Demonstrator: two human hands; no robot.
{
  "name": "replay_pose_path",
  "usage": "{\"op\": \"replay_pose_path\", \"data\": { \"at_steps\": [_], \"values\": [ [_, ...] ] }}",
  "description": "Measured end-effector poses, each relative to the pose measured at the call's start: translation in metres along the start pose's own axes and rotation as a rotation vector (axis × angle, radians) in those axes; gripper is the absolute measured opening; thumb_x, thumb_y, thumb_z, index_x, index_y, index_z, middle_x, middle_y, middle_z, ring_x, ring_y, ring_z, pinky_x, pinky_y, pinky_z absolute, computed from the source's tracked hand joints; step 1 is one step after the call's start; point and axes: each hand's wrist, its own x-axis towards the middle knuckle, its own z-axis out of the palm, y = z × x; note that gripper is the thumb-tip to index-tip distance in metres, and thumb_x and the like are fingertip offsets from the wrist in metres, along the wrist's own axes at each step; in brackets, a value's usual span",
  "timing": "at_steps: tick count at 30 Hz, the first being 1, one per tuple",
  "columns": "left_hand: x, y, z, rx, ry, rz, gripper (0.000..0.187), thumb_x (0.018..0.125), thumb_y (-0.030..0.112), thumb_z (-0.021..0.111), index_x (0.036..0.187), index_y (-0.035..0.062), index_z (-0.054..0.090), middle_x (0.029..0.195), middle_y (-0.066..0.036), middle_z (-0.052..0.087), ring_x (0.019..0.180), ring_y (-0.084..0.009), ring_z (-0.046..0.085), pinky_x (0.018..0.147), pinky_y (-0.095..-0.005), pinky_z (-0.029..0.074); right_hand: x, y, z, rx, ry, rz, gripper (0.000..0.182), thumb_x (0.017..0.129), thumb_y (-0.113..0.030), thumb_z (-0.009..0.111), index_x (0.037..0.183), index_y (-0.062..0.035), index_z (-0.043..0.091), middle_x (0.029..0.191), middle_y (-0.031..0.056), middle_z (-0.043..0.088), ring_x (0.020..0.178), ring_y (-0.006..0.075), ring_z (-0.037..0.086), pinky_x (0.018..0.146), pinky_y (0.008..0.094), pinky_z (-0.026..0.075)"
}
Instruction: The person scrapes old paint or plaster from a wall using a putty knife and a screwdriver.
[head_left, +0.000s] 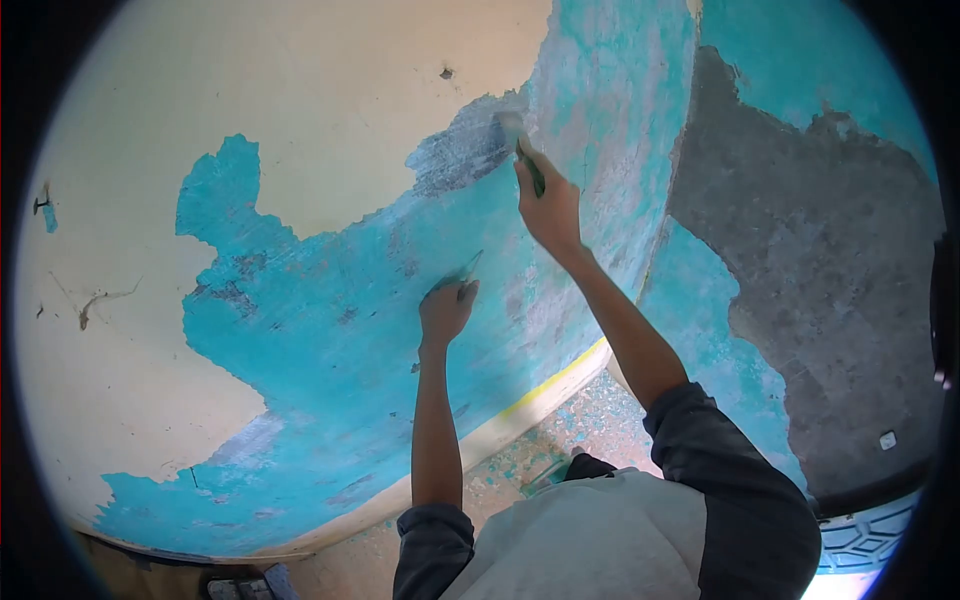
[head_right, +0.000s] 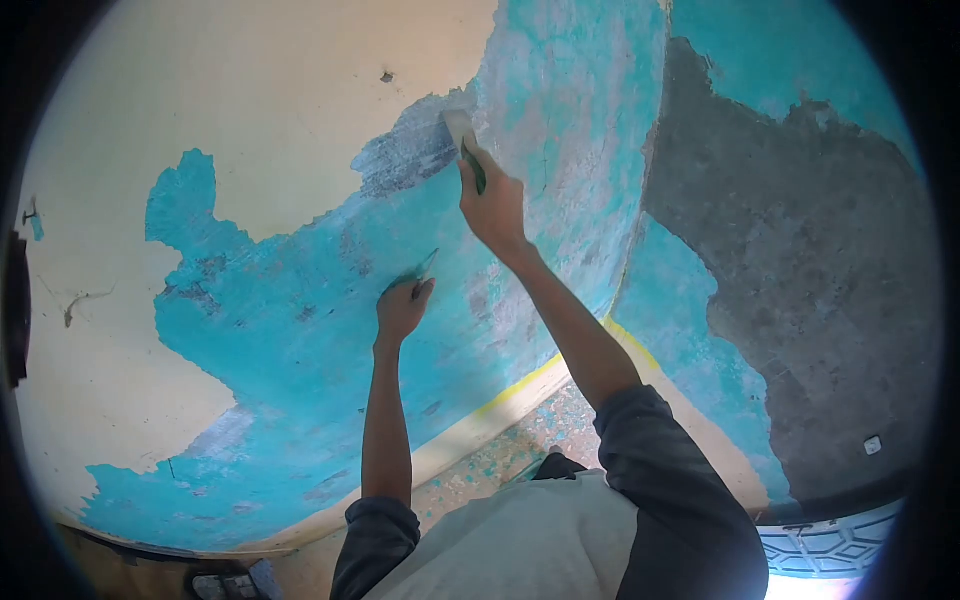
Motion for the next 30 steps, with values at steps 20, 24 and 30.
{"op": "replay_pose_path", "data": {
  "at_steps": [20,24,30],
  "values": [
    [-0.001,-0.001,-0.001,0.02,-0.035,-0.014,0.045,0.097,0.047,0.061,0.078,0.0074,0.073,0.075,-0.017,0.069,0.074,-0.0407,0.067,0.07,-0.0507,0.051,0.013,-0.012,-0.006,-0.046,-0.036,0.039,0.033,0.102,-0.013,0.062,0.135,-0.0079,0.066,0.098,0.0224,0.074,0.078,0.0244,0.074,0.072,0.0347,0.055],
    [0.0,-0.004,0.001,0.044,-0.008,0.039,0.047,0.098,0.048,0.061,0.078,0.0067,0.072,0.074,-0.017,0.069,0.072,-0.0402,0.067,0.068,-0.0508,0.051,-0.016,-0.007,0.002,-0.076,-0.096,0.1,0.033,0.103,-0.015,0.062,0.135,-0.0068,0.066,0.101,0.023,0.074,0.08,0.0233,0.075,0.073,0.034,0.055],
    [-0.001,-0.006,0.004,-0.011,0.023,0.054,0.053,0.099,0.049,0.062,0.069,0.0048,0.064,0.063,-0.015,0.061,0.062,-0.0373,0.061,0.061,-0.0486,0.046,0.014,-0.009,-0.002,-0.032,-0.032,0.065,0.034,0.103,-0.016,0.061,0.137,-0.0098,0.066,0.109,0.0216,0.075,0.098,0.0278,0.077,0.08,0.0365,0.057]
  ]
}}
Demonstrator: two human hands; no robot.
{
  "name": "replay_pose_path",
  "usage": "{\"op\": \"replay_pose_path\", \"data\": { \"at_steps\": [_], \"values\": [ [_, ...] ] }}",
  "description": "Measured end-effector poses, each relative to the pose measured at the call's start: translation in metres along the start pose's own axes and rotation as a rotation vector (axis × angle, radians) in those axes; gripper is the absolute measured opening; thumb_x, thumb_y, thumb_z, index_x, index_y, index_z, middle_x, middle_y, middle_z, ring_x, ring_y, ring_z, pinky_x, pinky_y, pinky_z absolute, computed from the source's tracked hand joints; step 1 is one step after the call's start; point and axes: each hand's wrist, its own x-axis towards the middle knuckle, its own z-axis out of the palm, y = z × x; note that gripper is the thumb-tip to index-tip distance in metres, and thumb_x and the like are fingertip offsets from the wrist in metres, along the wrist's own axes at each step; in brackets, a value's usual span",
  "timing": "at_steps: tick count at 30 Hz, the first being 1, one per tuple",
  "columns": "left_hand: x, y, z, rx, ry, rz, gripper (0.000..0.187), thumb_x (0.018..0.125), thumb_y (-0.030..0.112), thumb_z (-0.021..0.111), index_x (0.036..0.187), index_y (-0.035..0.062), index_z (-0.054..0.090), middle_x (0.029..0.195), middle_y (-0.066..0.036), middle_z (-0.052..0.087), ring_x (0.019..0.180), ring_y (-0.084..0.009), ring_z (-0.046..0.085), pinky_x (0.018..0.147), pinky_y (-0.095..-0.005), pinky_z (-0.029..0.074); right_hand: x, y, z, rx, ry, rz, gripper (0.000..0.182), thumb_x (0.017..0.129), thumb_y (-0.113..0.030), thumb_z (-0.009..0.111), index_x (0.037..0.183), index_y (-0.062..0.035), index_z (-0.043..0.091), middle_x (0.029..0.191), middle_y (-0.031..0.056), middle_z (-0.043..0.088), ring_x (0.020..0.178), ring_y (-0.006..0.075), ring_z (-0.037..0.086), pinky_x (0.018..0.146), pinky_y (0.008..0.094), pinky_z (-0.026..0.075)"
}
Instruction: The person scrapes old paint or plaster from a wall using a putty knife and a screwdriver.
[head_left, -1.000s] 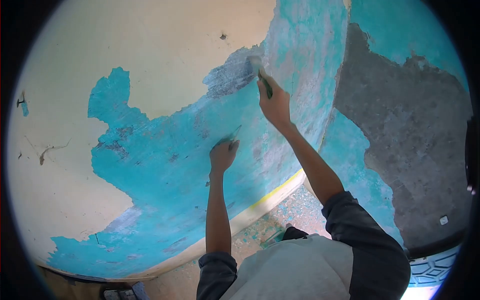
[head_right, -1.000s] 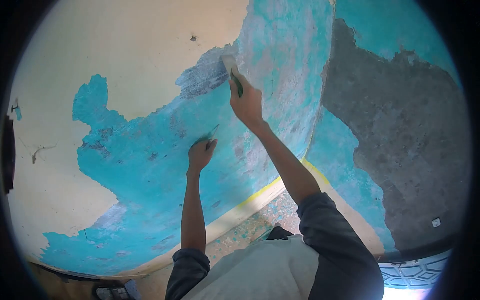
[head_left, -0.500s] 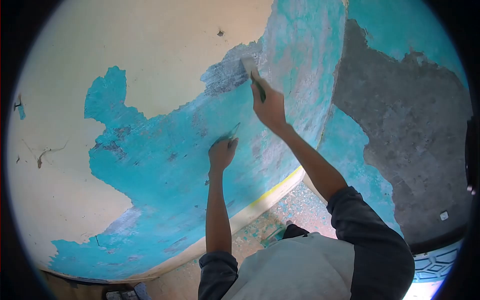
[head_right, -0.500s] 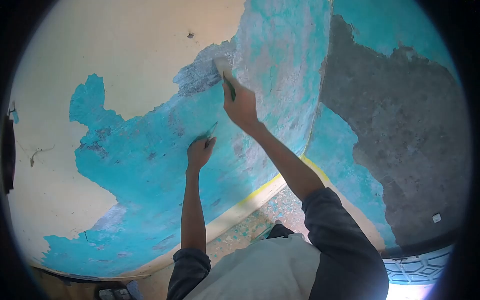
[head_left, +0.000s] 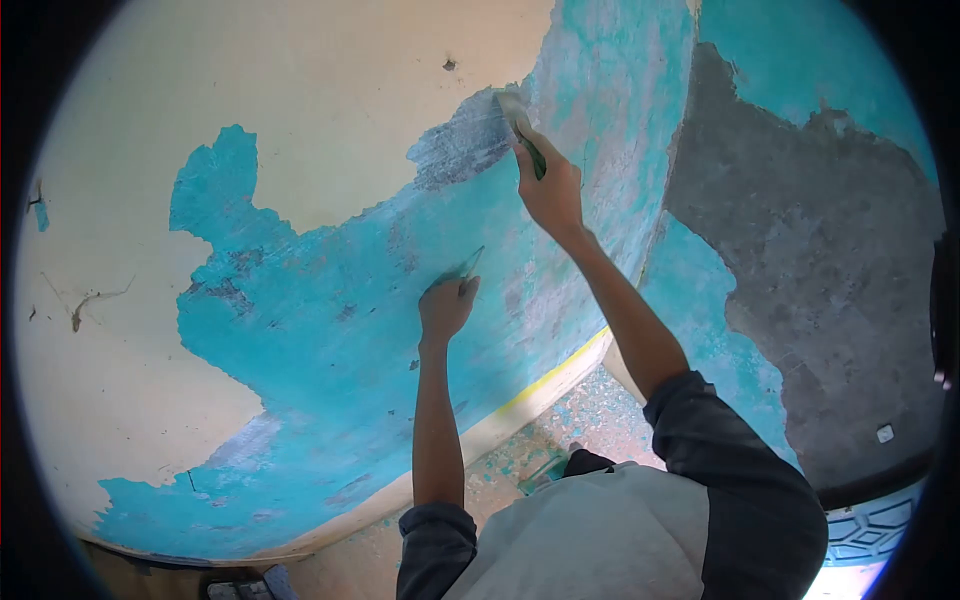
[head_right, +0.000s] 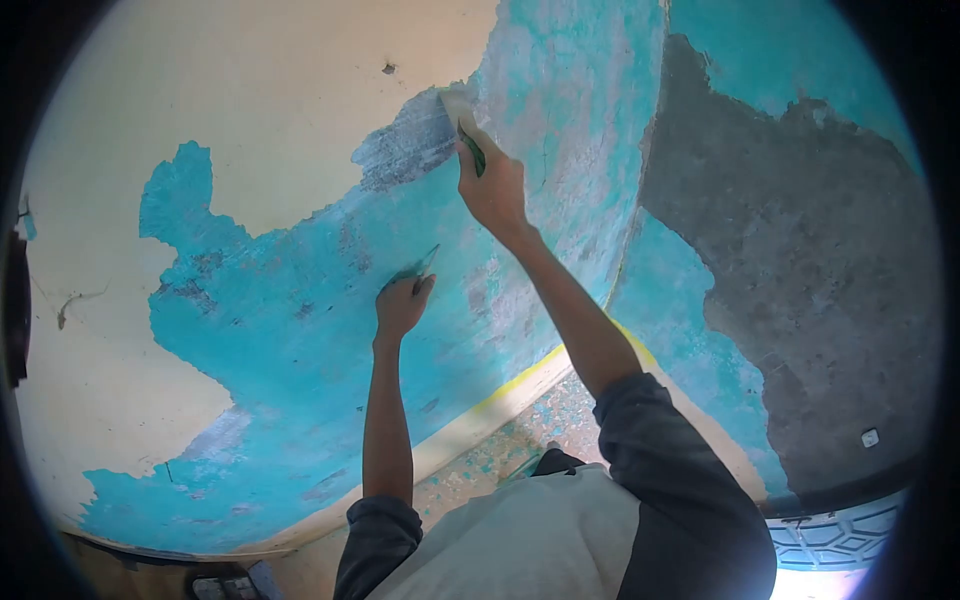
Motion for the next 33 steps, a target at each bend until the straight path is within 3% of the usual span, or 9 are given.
{"op": "replay_pose_path", "data": {
  "at_steps": [5,8,11,13,14,16,24,30,33],
  "values": [
    [-0.001,0.001,0.002,0.012,0.057,0.029,0.048,0.098,0.047,0.062,0.074,0.0063,0.069,0.068,-0.017,0.065,0.067,-0.0393,0.065,0.064,-0.0496,0.049,-0.032,0.011,0.016,-0.023,0.009,0.001,0.035,0.103,-0.015,0.062,0.137,-0.0096,0.066,0.112,0.0208,0.075,0.102,0.0304,0.076,0.084,0.0362,0.057],
    [0.003,0.001,-0.001,0.04,0.024,-0.001,0.044,0.097,0.046,0.062,0.078,0.008,0.074,0.073,-0.018,0.069,0.07,-0.0405,0.067,0.066,-0.0506,0.052,0.03,-0.001,0.009,-0.032,0.148,-0.141,0.036,0.104,-0.018,0.059,0.138,-0.0095,0.065,0.111,0.0222,0.074,0.1,0.0315,0.076,0.082,0.0362,0.056],
    [-0.001,0.001,0.001,0.056,0.006,-0.022,0.044,0.097,0.046,0.062,0.078,0.0081,0.074,0.074,-0.017,0.069,0.071,-0.0402,0.068,0.067,-0.0507,0.052,0.06,-0.035,-0.008,-0.04,0.049,0.091,0.036,0.104,-0.019,0.057,0.138,-0.0083,0.064,0.111,0.023,0.074,0.1,0.0301,0.076,0.082,0.0358,0.056],
    [0.002,0.0,0.002,0.069,0.015,-0.014,0.044,0.097,0.046,0.062,0.078,0.0081,0.073,0.074,-0.017,0.069,0.071,-0.04,0.068,0.067,-0.0508,0.052,0.033,-0.029,-0.005,-0.054,0.004,0.047,0.037,0.104,-0.018,0.058,0.139,-0.0071,0.064,0.111,0.0231,0.074,0.101,0.0285,0.076,0.083,0.0347,0.056],
    [0.001,-0.001,0.004,0.049,0.046,0.005,0.045,0.097,0.047,0.062,0.077,0.0081,0.073,0.074,-0.017,0.07,0.07,-0.0398,0.068,0.066,-0.0506,0.052,0.012,-0.005,0.009,-0.035,0.091,-0.173,0.038,0.104,-0.018,0.059,0.14,-0.0073,0.063,0.11,0.0236,0.074,0.099,0.0275,0.076,0.082,0.0348,0.056],
    [0.001,-0.001,0.004,0.029,0.081,0.02,0.045,0.097,0.047,0.062,0.076,0.0081,0.073,0.075,-0.017,0.07,0.07,-0.0396,0.068,0.066,-0.0505,0.052,-0.025,-0.005,0.012,-0.011,-0.043,0.008,0.037,0.104,-0.016,0.059,0.141,-0.0079,0.063,0.114,0.0229,0.074,0.104,0.0286,0.075,0.086,0.0365,0.057],
    [0.002,-0.001,0.003,0.048,0.038,-0.017,0.043,0.097,0.046,0.063,0.079,0.0086,0.075,0.073,-0.016,0.069,0.07,-0.0389,0.068,0.067,-0.0497,0.053,-0.007,-0.033,0.005,0.091,-0.109,0.033,0.037,0.106,-0.017,0.058,0.141,-0.0057,0.062,0.125,0.0203,0.072,0.119,0.0291,0.07,0.096,0.0355,0.054],
    [0.001,-0.003,0.004,0.046,0.092,0.04,0.042,0.097,0.045,0.063,0.079,0.0085,0.074,0.072,-0.016,0.069,0.07,-0.0395,0.068,0.067,-0.0503,0.052,0.004,-0.009,0.025,0.12,0.112,-0.182,0.037,0.104,-0.017,0.061,0.138,-0.0031,0.063,0.122,0.022,0.072,0.114,0.0318,0.072,0.092,0.0378,0.057],
    [0.001,0.003,-0.001,0.016,-0.024,-0.067,0.043,0.097,0.045,0.062,0.079,0.0078,0.073,0.072,-0.016,0.069,0.071,-0.0405,0.067,0.067,-0.0505,0.052,0.026,-0.04,0.002,0.116,0.036,0.051,0.035,0.104,-0.017,0.059,0.136,-0.0024,0.065,0.123,0.0225,0.072,0.114,0.0295,0.072,0.093,0.0374,0.056]
  ]
}}
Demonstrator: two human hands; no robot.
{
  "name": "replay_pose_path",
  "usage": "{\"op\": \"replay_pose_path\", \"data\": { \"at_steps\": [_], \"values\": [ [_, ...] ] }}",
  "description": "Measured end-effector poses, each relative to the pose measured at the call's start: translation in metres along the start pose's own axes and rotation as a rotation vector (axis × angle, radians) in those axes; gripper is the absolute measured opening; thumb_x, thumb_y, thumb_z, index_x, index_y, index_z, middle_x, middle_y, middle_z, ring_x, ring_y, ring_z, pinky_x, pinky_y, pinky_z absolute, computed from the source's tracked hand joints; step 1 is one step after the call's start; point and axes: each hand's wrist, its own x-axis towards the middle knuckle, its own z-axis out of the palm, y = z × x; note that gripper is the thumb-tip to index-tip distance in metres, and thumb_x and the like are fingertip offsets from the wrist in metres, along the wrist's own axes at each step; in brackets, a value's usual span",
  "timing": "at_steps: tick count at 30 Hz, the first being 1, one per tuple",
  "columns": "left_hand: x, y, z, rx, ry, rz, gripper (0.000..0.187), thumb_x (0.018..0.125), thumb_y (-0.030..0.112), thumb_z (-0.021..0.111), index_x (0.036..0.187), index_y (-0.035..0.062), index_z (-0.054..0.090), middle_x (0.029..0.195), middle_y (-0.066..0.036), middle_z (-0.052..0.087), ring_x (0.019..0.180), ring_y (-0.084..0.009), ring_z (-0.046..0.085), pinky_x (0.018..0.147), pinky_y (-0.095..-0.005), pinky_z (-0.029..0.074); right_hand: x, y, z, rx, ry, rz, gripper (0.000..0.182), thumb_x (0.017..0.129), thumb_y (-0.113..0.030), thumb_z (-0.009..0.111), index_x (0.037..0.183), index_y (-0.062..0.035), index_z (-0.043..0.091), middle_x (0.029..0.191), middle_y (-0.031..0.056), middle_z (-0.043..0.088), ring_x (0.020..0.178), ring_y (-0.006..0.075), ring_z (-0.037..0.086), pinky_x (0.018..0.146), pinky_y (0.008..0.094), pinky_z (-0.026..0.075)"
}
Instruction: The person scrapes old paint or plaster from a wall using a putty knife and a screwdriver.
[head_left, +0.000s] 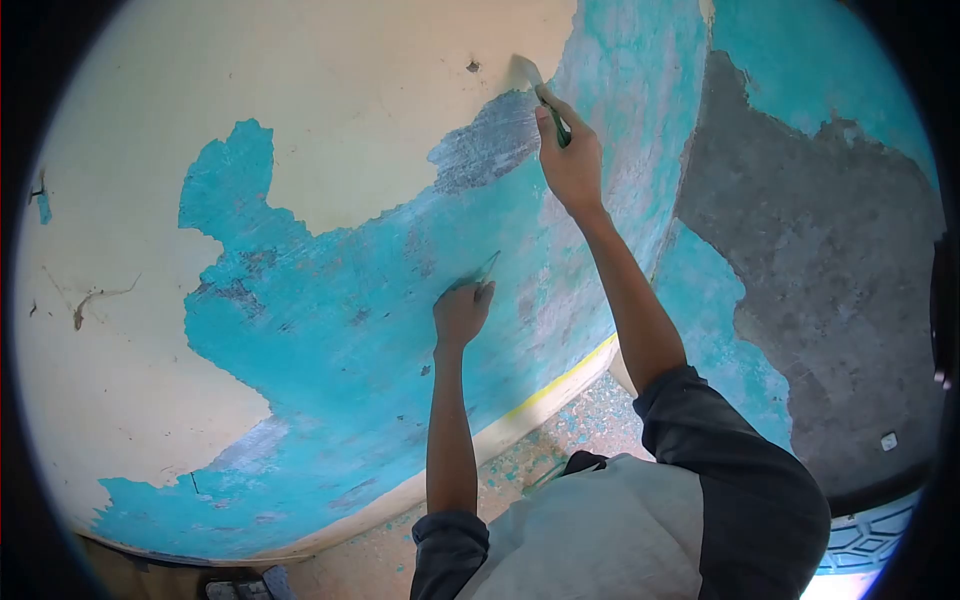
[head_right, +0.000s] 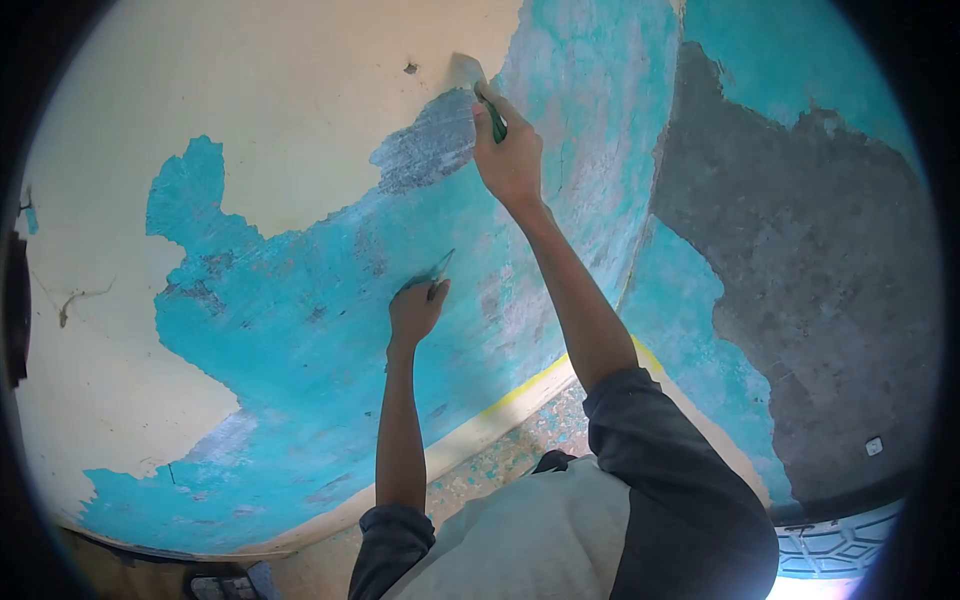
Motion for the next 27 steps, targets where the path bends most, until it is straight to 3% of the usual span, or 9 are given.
{"op": "replay_pose_path", "data": {
  "at_steps": [1,3,5,6,8,11,15,23,27],
  "values": [
    [0.0,-0.001,0.001,0.001,0.001,0.003,0.043,0.097,0.045,0.062,0.079,0.0078,0.073,0.072,-0.016,0.069,0.071,-0.0405,0.067,0.067,-0.0505,0.052,0.003,-0.004,-0.001,-0.015,0.002,0.064,0.035,0.105,-0.017,0.059,0.136,-0.0022,0.065,0.123,0.0228,0.072,0.114,0.0293,0.072,0.094,0.0372,0.056],
    [0.0,-0.003,0.004,-0.009,0.098,0.086,0.044,0.098,0.045,0.062,0.077,0.0074,0.072,0.071,-0.017,0.068,0.069,-0.0409,0.066,0.066,-0.0505,0.051,-0.024,0.03,0.018,0.021,0.052,-0.192,0.035,0.104,-0.017,0.059,0.136,-0.0012,0.065,0.123,0.0223,0.072,0.117,0.0331,0.07,0.098,0.0369,0.054],
    [0.001,-0.003,0.003,-0.002,0.105,0.089,0.044,0.098,0.044,0.062,0.077,0.0074,0.071,0.071,-0.017,0.068,0.07,-0.0405,0.066,0.066,-0.0505,0.051,-0.044,0.037,0.019,-0.039,-0.033,-0.141,0.04,0.108,-0.03,0.058,0.142,-0.0098,0.064,0.131,0.0166,0.071,0.097,0.0106,0.067,0.083,0.0285,0.053],
    [0.001,-0.003,0.004,0.001,0.108,0.081,0.043,0.098,0.044,0.062,0.076,0.0073,0.071,0.07,-0.017,0.067,0.07,-0.0401,0.067,0.066,-0.0505,0.051,-0.035,0.037,0.019,-0.041,-0.033,-0.141,0.04,0.108,-0.03,0.058,0.142,-0.0098,0.064,0.131,0.0166,0.071,0.097,0.0106,0.067,0.083,0.0285,0.053],
    [0.0,-0.001,0.0,-0.005,0.063,0.056,0.043,0.098,0.043,0.062,0.076,0.0073,0.071,0.07,-0.017,0.067,0.071,-0.0397,0.067,0.066,-0.0505,0.051,-0.003,0.026,0.012,0.01,0.059,-0.136,0.036,0.105,-0.02,0.059,0.136,-0.0034,0.065,0.121,0.0219,0.073,0.115,0.0293,0.072,0.095,0.0356,0.055],
    [-0.002,0.0,0.0,-0.007,0.027,0.033,0.043,0.098,0.043,0.063,0.076,0.0072,0.071,0.07,-0.016,0.067,0.072,-0.0394,0.067,0.067,-0.0506,0.051,0.021,-0.009,-0.007,-0.064,-0.032,0.197,0.037,0.105,-0.023,0.059,0.136,-0.0049,0.065,0.121,0.0197,0.073,0.114,0.0287,0.072,0.094,0.0355,0.055],
    [0.0,-0.002,0.004,-0.004,0.11,0.089,0.043,0.097,0.043,0.063,0.076,0.0069,0.071,0.069,-0.016,0.066,0.069,-0.0399,0.066,0.066,-0.0511,0.051,-0.043,0.023,0.004,-0.09,-0.034,-0.067,0.036,0.104,-0.019,0.061,0.137,-0.0053,0.065,0.125,0.0189,0.073,0.123,0.0302,0.068,0.101,0.0381,0.053],
    [0.0,-0.002,0.006,-0.033,0.054,0.023,0.043,0.097,0.043,0.064,0.074,0.0066,0.069,0.068,-0.016,0.066,0.066,-0.0396,0.065,0.065,-0.0507,0.051,-0.041,-0.008,-0.012,-0.031,-0.016,0.073,0.035,0.104,-0.016,0.06,0.137,-0.002,0.064,0.126,0.02,0.072,0.121,0.0309,0.069,0.1,0.0377,0.054],
    [0.0,-0.004,0.004,-0.026,0.114,0.077,0.045,0.097,0.043,0.063,0.072,0.0064,0.068,0.067,-0.016,0.065,0.065,-0.039,0.065,0.063,-0.0495,0.05,-0.033,0.017,-0.001,0.006,-0.056,-0.064,0.036,0.104,-0.017,0.06,0.137,-0.0019,0.064,0.126,0.0196,0.072,0.121,0.0308,0.068,0.1,0.0376,0.054]
  ]
}}
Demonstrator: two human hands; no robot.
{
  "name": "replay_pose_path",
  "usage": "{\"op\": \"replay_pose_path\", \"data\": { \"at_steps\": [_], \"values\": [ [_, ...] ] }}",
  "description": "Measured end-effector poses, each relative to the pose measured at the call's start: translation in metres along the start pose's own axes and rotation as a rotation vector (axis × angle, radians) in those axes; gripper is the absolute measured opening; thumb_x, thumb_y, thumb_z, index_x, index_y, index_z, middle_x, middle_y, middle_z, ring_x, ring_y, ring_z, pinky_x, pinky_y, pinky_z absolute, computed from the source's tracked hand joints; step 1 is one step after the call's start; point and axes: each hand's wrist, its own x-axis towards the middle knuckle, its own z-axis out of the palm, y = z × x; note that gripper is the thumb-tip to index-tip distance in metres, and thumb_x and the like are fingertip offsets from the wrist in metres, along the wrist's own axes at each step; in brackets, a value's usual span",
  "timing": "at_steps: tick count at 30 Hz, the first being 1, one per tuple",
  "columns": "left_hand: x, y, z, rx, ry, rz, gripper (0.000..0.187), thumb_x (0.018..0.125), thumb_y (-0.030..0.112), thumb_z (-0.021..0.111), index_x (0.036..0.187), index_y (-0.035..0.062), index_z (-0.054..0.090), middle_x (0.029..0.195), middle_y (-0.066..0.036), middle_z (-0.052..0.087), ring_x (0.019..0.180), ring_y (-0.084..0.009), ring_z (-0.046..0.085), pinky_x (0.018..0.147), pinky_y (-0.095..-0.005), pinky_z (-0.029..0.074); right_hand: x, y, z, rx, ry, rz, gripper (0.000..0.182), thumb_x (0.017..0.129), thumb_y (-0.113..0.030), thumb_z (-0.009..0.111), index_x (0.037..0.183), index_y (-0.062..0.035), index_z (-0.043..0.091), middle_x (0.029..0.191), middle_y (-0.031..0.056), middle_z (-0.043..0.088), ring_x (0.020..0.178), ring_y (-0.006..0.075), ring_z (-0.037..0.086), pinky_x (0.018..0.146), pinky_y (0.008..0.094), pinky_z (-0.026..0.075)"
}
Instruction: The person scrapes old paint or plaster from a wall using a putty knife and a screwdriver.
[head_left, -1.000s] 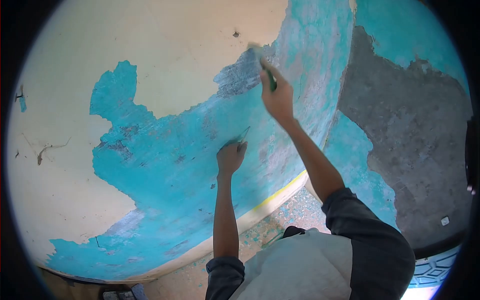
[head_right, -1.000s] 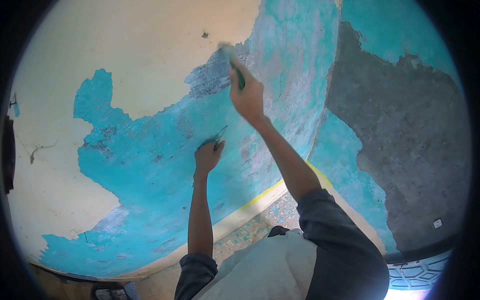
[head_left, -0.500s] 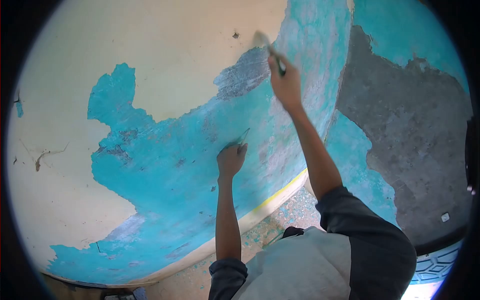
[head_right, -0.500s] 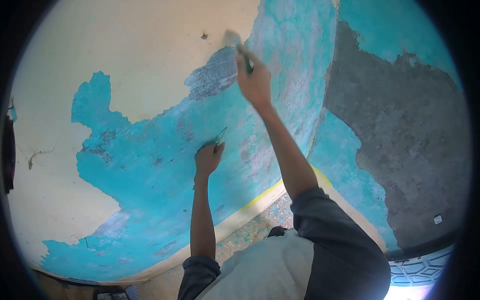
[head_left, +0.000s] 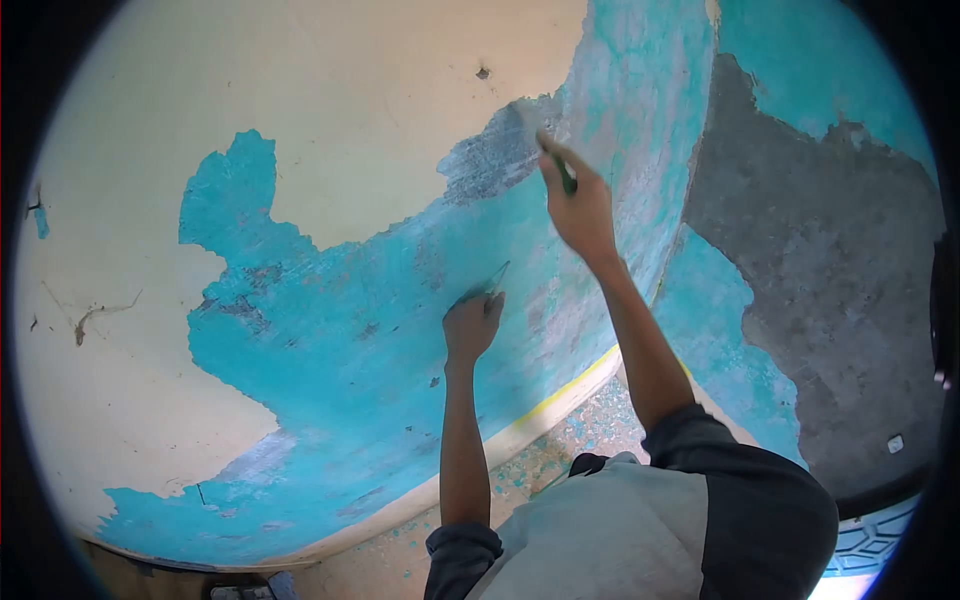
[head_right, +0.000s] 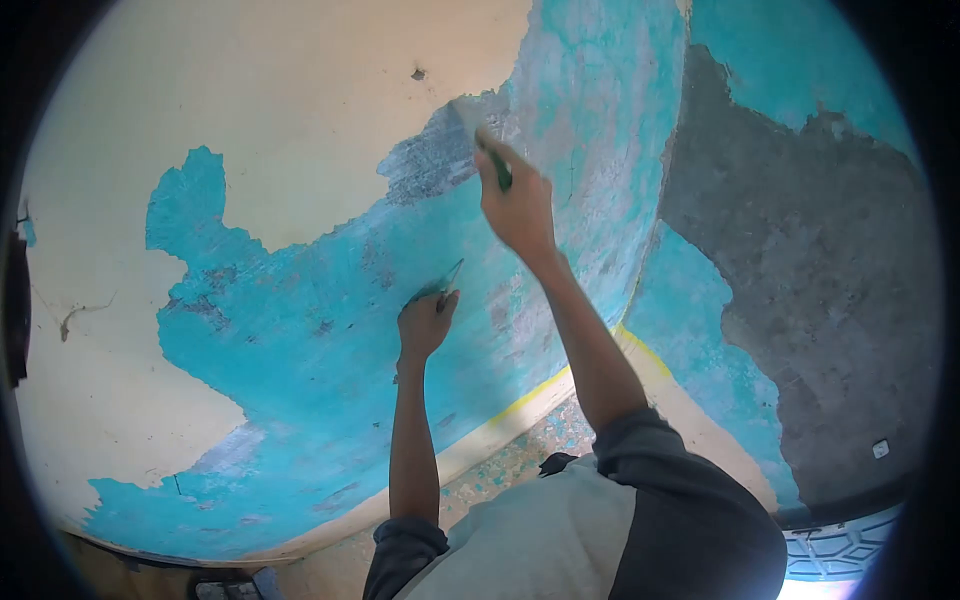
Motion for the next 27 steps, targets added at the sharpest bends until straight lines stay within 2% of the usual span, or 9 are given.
{"op": "replay_pose_path", "data": {
  "at_steps": [2,4,9,12,14,21,24,26,27],
  "values": [
    [-0.002,-0.001,0.002,0.012,-0.028,-0.021,0.045,0.097,0.043,0.063,0.072,0.0062,0.068,0.068,-0.016,0.066,0.065,-0.039,0.065,0.063,-0.0494,0.05,0.016,-0.007,-0.004,-0.033,-0.031,0.093,0.039,0.107,-0.024,0.057,0.143,-0.0077,0.062,0.135,0.0149,0.069,0.122,0.0189,0.067,0.099,0.0317,0.052],
    [0.001,0.003,-0.001,0.02,-0.052,-0.036,0.045,0.097,0.043,0.063,0.072,0.0061,0.068,0.069,-0.017,0.066,0.065,-0.0389,0.065,0.063,-0.0493,0.05,0.016,-0.005,-0.011,-0.039,-0.067,0.111,0.04,0.107,-0.023,0.057,0.143,-0.0065,0.061,0.136,0.0145,0.069,0.129,0.0226,0.063,0.105,0.0337,0.049],
    [0.0,0.001,-0.001,0.023,-0.042,-0.032,0.046,0.098,0.043,0.063,0.072,0.0057,0.068,0.068,-0.017,0.065,0.067,-0.0394,0.065,0.064,-0.0498,0.05,-0.013,0.005,-0.008,-0.023,-0.026,0.071,0.04,0.107,-0.024,0.058,0.142,-0.005,0.062,0.133,0.016,0.07,0.126,0.023,0.065,0.103,0.0338,0.05],
    [0.0,0.002,-0.002,0.019,-0.044,-0.018,0.045,0.097,0.043,0.063,0.072,0.0057,0.068,0.067,-0.017,0.065,0.066,-0.0395,0.065,0.064,-0.0502,0.05,0.026,0.0,-0.009,-0.029,0.007,0.069,0.04,0.107,-0.026,0.058,0.141,-0.0055,0.063,0.131,0.0165,0.071,0.122,0.0227,0.067,0.101,0.0346,0.051],
    [0.001,0.002,-0.005,0.015,-0.059,-0.032,0.045,0.097,0.043,0.064,0.072,0.0058,0.069,0.067,-0.017,0.065,0.066,-0.0395,0.065,0.064,-0.0503,0.05,0.024,-0.007,-0.016,-0.048,-0.035,0.179,0.039,0.107,-0.027,0.058,0.14,-0.0071,0.064,0.128,0.0171,0.072,0.119,0.0227,0.069,0.1,0.0355,0.052],
    [0.001,-0.003,0.003,0.056,-0.026,-0.015,0.044,0.096,0.043,0.065,0.072,0.007,0.069,0.068,-0.017,0.066,0.066,-0.0388,0.065,0.062,-0.049,0.05,0.025,0.017,-0.001,-0.147,0.077,-0.062,0.037,0.106,-0.027,0.06,0.137,-0.0088,0.067,0.118,0.0156,0.076,0.109,0.0218,0.073,0.088,0.0347,0.055],
    [0.001,-0.001,0.002,0.037,-0.052,-0.032,0.044,0.096,0.044,0.065,0.072,0.0068,0.069,0.068,-0.017,0.066,0.066,-0.0386,0.066,0.062,-0.0486,0.05,0.069,-0.02,-0.021,-0.14,0.031,0.193,0.037,0.106,-0.027,0.059,0.138,-0.0087,0.066,0.114,0.0136,0.078,0.103,0.0219,0.075,0.084,0.0354,0.056],
    [0.0,0.0,0.0,0.033,-0.061,-0.038,0.044,0.096,0.044,0.065,0.073,0.0067,0.069,0.068,-0.017,0.066,0.066,-0.0387,0.066,0.062,-0.0487,0.05,0.047,-0.015,-0.021,-0.187,-0.013,0.213,0.038,0.107,-0.028,0.059,0.14,-0.0088,0.065,0.119,0.0138,0.076,0.109,0.0208,0.073,0.089,0.0346,0.055],
    [0.001,0.001,-0.001,0.028,-0.068,-0.046,0.044,0.096,0.043,0.065,0.073,0.0066,0.069,0.069,-0.016,0.067,0.066,-0.0388,0.066,0.062,-0.0488,0.05,0.025,0.001,-0.014,-0.148,0.019,0.08,0.039,0.107,-0.028,0.059,0.14,-0.0098,0.064,0.122,0.0142,0.075,0.113,0.0201,0.072,0.092,0.0343,0.054]
  ]
}}
